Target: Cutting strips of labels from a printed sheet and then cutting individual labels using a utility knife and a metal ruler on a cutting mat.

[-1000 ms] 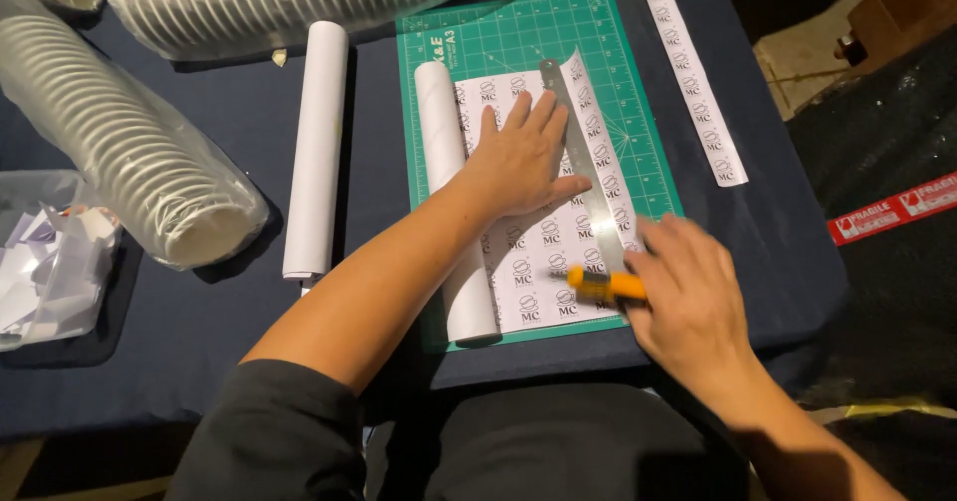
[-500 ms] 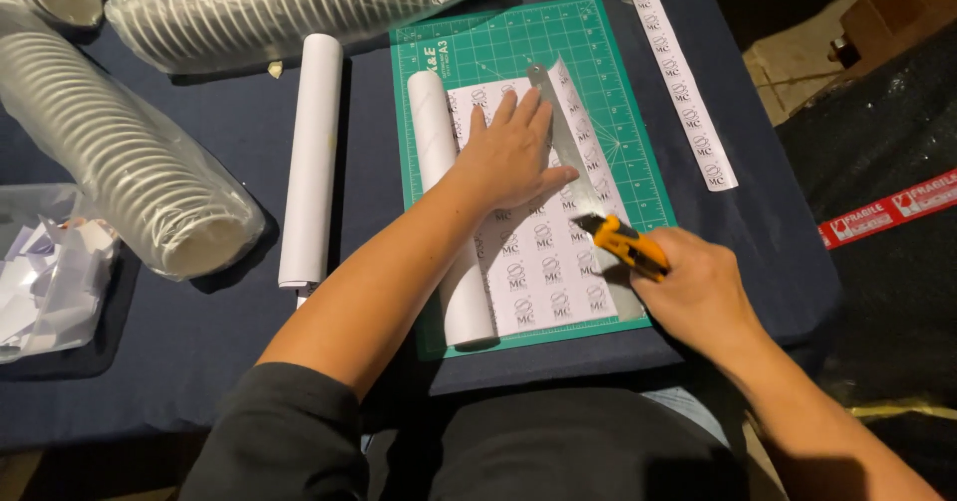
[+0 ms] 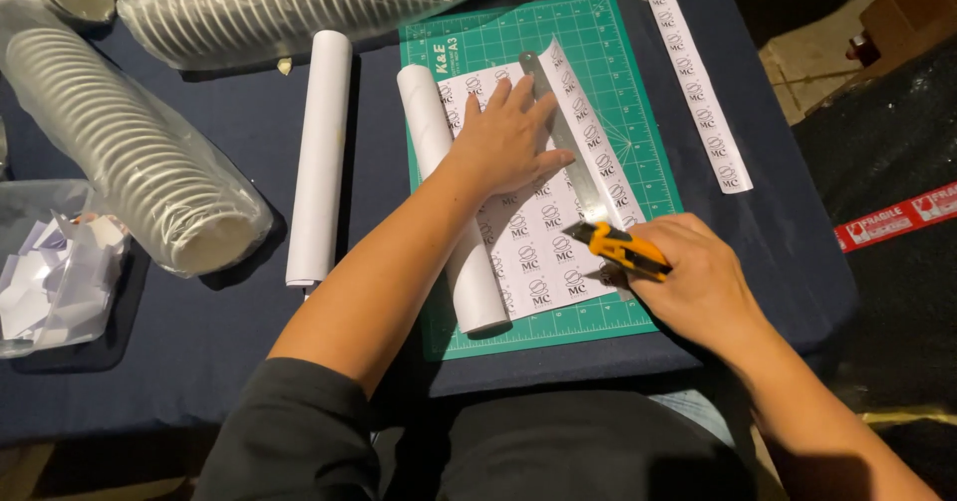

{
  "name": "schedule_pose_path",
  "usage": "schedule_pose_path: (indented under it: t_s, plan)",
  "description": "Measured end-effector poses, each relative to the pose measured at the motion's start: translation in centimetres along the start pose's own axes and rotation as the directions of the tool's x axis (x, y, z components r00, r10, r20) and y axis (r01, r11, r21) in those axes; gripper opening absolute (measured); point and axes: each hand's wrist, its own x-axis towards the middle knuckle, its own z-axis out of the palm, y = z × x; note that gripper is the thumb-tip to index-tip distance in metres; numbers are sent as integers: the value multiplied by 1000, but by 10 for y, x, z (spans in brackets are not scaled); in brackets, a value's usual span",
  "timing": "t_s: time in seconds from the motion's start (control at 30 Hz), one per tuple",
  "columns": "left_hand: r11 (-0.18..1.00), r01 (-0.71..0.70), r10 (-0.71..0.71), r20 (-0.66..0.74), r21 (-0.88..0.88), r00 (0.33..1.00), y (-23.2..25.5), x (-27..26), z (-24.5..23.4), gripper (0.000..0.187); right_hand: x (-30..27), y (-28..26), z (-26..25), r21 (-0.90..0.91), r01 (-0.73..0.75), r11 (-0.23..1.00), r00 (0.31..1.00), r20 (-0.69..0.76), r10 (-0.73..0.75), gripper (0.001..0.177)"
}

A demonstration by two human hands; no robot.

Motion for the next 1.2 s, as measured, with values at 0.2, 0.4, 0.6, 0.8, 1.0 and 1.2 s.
schedule_pose_path:
  t_s: [0.2,0.4,0.6,0.8,1.0,1.2]
  plan:
    - [1000,4,-4,8,-19,1000,-2,-2,-4,88,-17,-3,0,70,132,989,988,-90,-125,18]
    - [1000,-8,8,7,-28,1000,-3,0,-6,89,-22,-15,-3,81,155,985,986,-79,-148,23]
    - [999,-5,5,12,-34,1000,-3,2,-4,89,-31,-19,-3,24,156,987,984,-91,-153,26]
    - [1000,4,-3,17,-15,1000,-2,1,-2,90,-38,-23,0,15,134,991,985,-115,-132,27]
    - [1000,-2,2,7,-30,1000,-2,2,-2,89,-41,-23,4,2,106,994,980,-169,-104,24]
    - [1000,-10,9,50,18,999,-10,12,13,98,-42,-39,-1,17,116,993,979,-168,-112,31]
